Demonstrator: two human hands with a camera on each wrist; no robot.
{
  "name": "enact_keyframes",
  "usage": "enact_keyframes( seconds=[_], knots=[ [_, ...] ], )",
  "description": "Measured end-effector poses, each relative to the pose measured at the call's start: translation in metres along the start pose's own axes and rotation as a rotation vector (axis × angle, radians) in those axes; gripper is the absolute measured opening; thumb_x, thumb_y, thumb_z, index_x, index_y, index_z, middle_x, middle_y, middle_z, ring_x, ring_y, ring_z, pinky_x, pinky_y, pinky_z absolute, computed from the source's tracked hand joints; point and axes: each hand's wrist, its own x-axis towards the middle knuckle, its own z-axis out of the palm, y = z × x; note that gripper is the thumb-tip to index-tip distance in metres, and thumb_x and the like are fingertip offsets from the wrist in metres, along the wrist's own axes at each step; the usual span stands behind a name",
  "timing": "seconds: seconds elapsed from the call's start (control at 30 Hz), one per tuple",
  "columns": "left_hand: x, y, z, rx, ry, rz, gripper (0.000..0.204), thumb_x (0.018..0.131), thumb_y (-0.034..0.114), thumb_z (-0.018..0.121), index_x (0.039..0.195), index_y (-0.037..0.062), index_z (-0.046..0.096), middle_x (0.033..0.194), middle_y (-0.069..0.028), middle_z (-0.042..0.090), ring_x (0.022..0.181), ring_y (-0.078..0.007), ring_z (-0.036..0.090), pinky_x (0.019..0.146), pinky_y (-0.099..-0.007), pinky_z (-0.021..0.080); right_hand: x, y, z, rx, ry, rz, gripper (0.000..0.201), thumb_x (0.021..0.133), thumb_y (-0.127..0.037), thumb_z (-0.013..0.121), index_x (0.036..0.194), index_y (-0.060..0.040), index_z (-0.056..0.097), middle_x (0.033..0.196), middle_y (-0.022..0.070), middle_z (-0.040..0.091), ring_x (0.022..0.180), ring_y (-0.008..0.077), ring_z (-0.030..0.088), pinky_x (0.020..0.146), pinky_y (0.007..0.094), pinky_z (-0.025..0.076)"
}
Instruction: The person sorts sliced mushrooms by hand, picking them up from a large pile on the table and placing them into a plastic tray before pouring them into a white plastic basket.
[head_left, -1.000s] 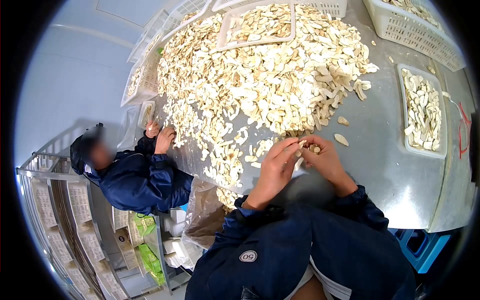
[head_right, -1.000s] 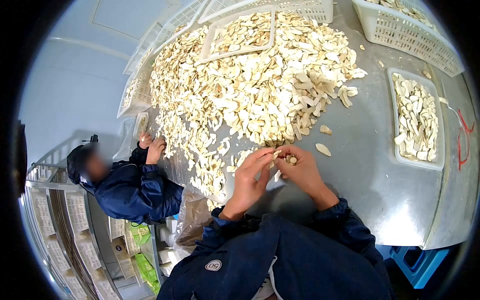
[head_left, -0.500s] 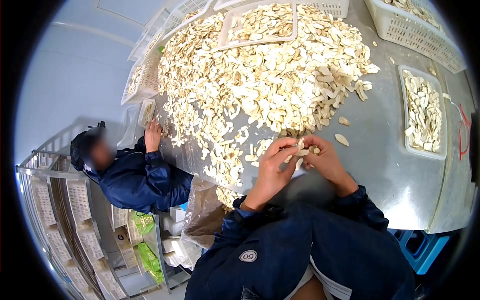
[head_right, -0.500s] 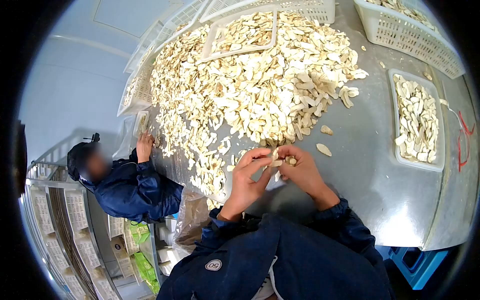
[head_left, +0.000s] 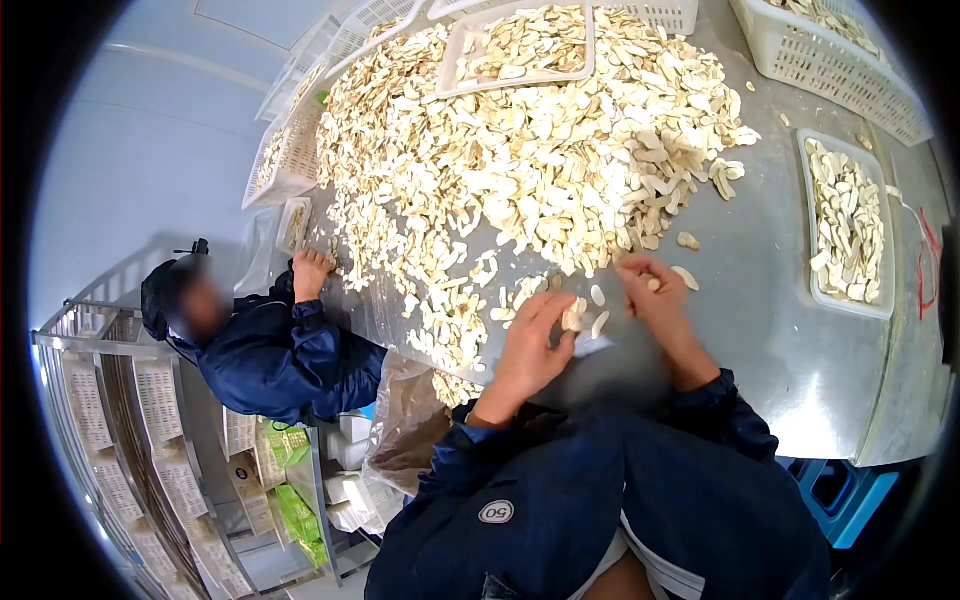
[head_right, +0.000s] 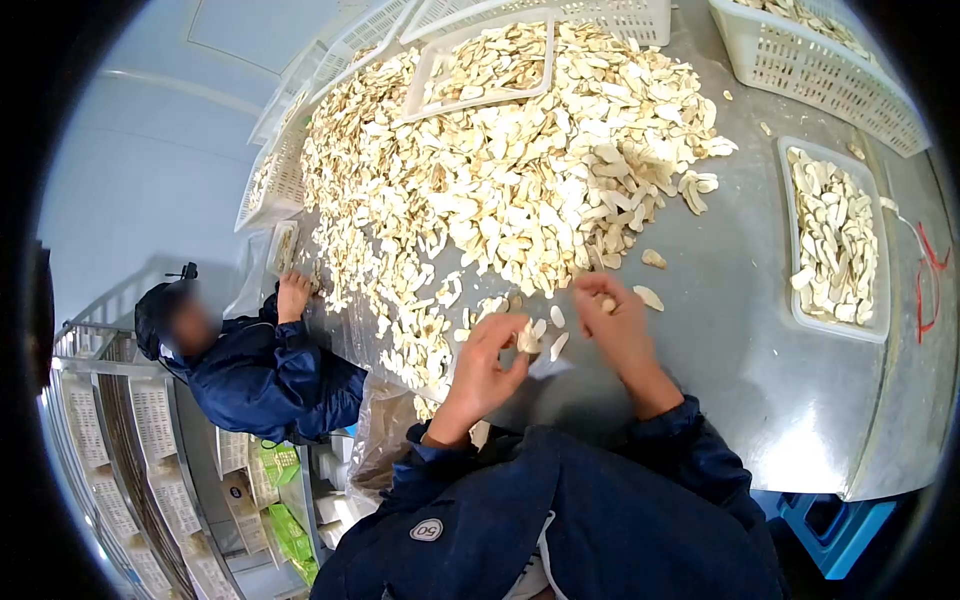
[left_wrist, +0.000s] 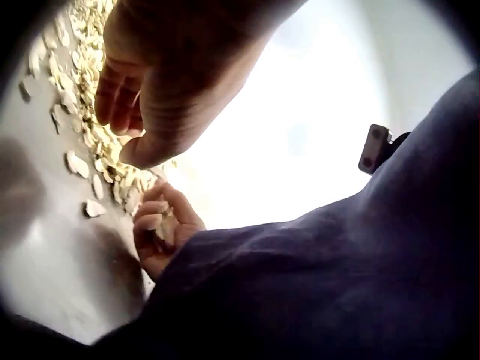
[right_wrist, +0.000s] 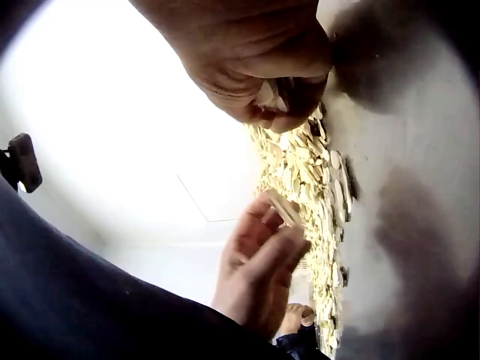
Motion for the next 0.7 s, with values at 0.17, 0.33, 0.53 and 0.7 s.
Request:
enact_keyframes(
  seconds=[0.17,0.33,0.53,0.7],
  knots=[
    [-0.001,-0.014,0.003,0.063,-0.095,0.071,0.032,0.078,0.003,0.069,0.109,0.0021,0.064,0.101,-0.0153,0.059,0.089,-0.0333,0.06,0.078,-0.0388,0.05,0.001,-0.006,0.001,0.103,0.059,0.037,0.017,0.094,-0.014,0.066,0.107,-0.0033,0.065,0.071,-0.0014,0.059,0.055,0.0063,0.053,0.052,0.0215,0.043],
    [0.031,0.003,0.029,0.129,0.088,-0.008,0.019,0.08,0.009,0.073,0.094,0.0063,0.062,0.088,-0.0113,0.06,0.083,-0.0319,0.061,0.071,-0.0404,0.049,0.0,-0.003,0.001,0.097,0.0,0.064,0.017,0.094,-0.014,0.066,0.107,-0.0036,0.065,0.071,-0.0008,0.06,0.056,0.0062,0.054,0.053,0.0212,0.044],
    [0.041,0.006,0.044,0.288,0.042,0.042,0.019,0.077,0.007,0.07,0.095,0.0081,0.063,0.087,-0.0115,0.061,0.087,-0.034,0.062,0.069,-0.0431,0.052,0.001,-0.001,-0.002,0.113,-0.031,0.087,0.017,0.095,-0.015,0.065,0.107,-0.0034,0.065,0.073,-0.0009,0.06,0.058,0.0059,0.054,0.054,0.0209,0.046],
    [0.039,0.004,0.04,0.249,0.0,0.043,0.029,0.074,-0.001,0.066,0.101,0.0057,0.059,0.095,-0.0139,0.059,0.092,-0.0357,0.061,0.075,-0.0428,0.053,-0.002,-0.006,0.0,0.12,-0.074,0.135,0.017,0.095,-0.015,0.064,0.107,-0.0038,0.065,0.076,-0.0019,0.059,0.062,0.0056,0.056,0.055,0.0214,0.048]
  ],
)
